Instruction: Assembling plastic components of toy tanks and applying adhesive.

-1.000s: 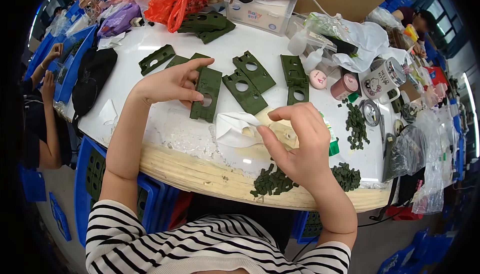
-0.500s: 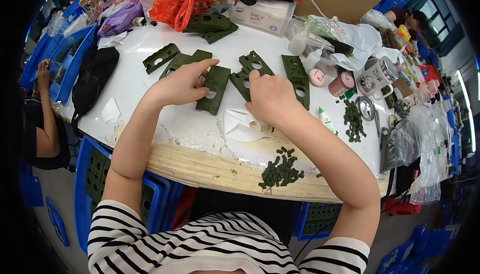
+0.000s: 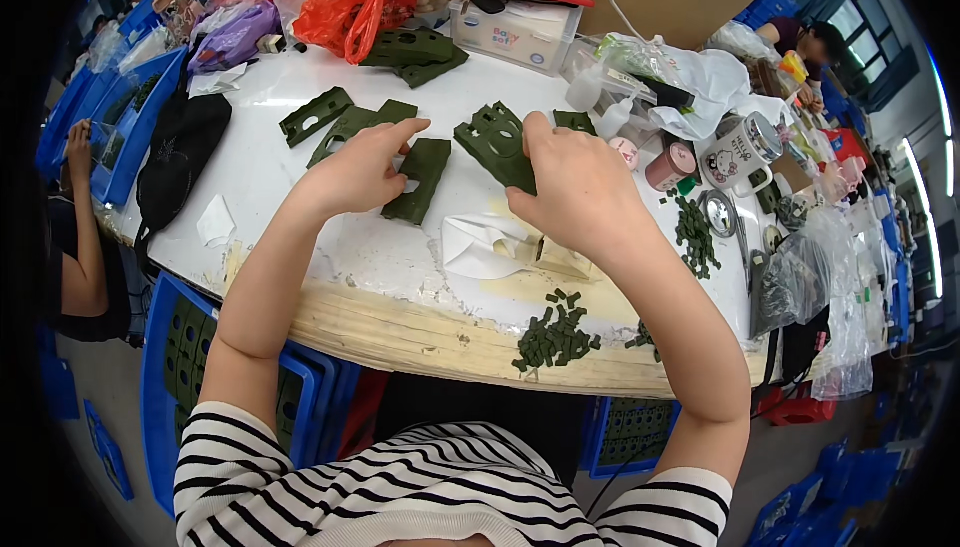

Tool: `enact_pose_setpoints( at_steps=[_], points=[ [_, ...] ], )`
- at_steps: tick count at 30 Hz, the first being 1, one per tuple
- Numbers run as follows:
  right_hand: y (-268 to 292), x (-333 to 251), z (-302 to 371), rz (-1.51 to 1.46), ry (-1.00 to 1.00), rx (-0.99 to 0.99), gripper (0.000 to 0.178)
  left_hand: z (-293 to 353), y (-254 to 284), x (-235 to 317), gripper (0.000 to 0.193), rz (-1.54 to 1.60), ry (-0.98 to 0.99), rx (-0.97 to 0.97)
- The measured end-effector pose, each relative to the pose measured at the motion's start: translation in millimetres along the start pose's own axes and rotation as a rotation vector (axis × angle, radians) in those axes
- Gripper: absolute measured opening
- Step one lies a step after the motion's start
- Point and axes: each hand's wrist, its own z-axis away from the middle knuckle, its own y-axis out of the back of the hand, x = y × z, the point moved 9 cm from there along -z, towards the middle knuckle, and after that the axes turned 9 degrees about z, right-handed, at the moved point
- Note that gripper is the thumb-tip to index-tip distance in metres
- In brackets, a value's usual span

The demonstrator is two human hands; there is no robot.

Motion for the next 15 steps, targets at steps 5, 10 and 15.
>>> enact_pose_setpoints(
  at_steps=[5,10,15],
  points=[
    [16.2,-13.3,26.3,-0.065,0.076,0.173,0.044,5.7,10.0,9.0,0.061,-0.138,-0.04,0.128],
    [27.6,-9.6,46.1,-0.262,0.059,0.277,0.045,4.3,17.5,38.8,0.07,0.047,-0.06,0.063],
    [35.4,-13.1,67.8,-0.334,0.076,0.293,0.044,19.7,-33.7,91.7,0.089,1.217,-0.147,-0.389]
  ],
)
